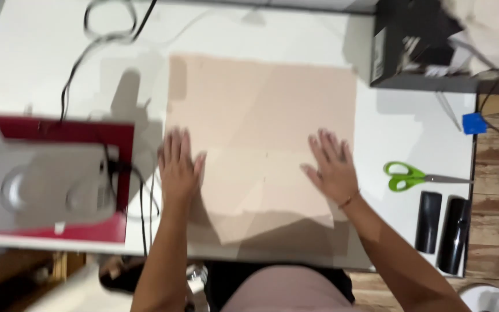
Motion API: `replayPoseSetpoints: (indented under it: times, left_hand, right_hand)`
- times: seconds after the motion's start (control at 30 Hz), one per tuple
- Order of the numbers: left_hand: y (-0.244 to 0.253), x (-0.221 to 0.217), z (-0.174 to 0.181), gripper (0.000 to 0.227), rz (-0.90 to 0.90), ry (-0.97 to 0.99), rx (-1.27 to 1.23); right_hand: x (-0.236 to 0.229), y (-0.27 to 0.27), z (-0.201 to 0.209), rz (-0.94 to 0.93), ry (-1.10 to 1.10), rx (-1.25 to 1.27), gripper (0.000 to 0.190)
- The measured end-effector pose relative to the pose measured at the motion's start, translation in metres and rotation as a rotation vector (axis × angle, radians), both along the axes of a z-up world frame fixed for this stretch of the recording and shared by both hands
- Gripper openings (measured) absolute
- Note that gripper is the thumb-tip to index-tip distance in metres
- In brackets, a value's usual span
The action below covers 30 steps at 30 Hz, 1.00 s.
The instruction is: The person pins a large piece of light-colored fabric on a white table. They repeatedly pick up pins and insert them into the fabric to hold the layers together. The camera moves between the fabric and a sewing machine on the left.
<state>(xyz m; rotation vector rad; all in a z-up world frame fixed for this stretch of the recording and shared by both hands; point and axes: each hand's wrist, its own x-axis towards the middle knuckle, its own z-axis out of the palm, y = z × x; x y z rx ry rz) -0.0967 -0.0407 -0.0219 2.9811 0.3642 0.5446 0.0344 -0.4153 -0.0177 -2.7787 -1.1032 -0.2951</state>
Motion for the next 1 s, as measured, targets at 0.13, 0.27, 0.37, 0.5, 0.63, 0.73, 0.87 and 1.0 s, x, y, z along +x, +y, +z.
replayPoseSetpoints:
  times: [0.13, 0.27, 0.37, 0.5, 0.63, 0.73, 0.87, 1.0]
  left_hand:
    - [0.017, 0.015, -0.015, 0.07, 0.05, -0.042, 0.053]
    - [0.02, 0.008, -0.025, 0.073, 0.046, 0.064, -0.098]
    - [0.019, -0.006, -0.001, 0.074, 0.031, 0.072, -0.191]
    - [-0.007, -0.082, 0.054, 0.07, -0.131, 0.027, -0.339]
    - [0.016, -0.162, 0.074, 0.049, -0.147, -0.146, -0.469]
    - [0.065, -0.213, 0.11, 0.034, 0.095, -0.429, -0.54]
    - [0.144, -0.258, 0.18, 0.022, 0.319, -0.792, -0.428]
    - [0.199, -0.277, 0.232, 0.02, 0.287, -0.888, -0.424]
  right_hand:
    - [0.01, 0.011, 0.001, 0.024, -0.095, 0.024, 0.074]
    - [-0.005, 0.008, 0.003, -0.023, 0.033, -0.02, 0.075]
    - [0.009, 0.01, 0.007, -0.065, 0.228, -0.018, 0.079]
    - [0.019, 0.02, -0.003, -0.066, 0.269, 0.039, 0.073]
    - [0.011, 0.112, 0.065, 0.196, 0.173, 0.212, 0.049]
    - [-0.011, 0.211, 0.147, 0.439, 0.324, 0.292, 0.032]
    - [-0.082, 0.336, 0.247, 0.73, 0.272, 0.408, 0.017]
    - [-0.159, 0.442, 0.286, 1.121, 0.195, 0.538, 0.01]
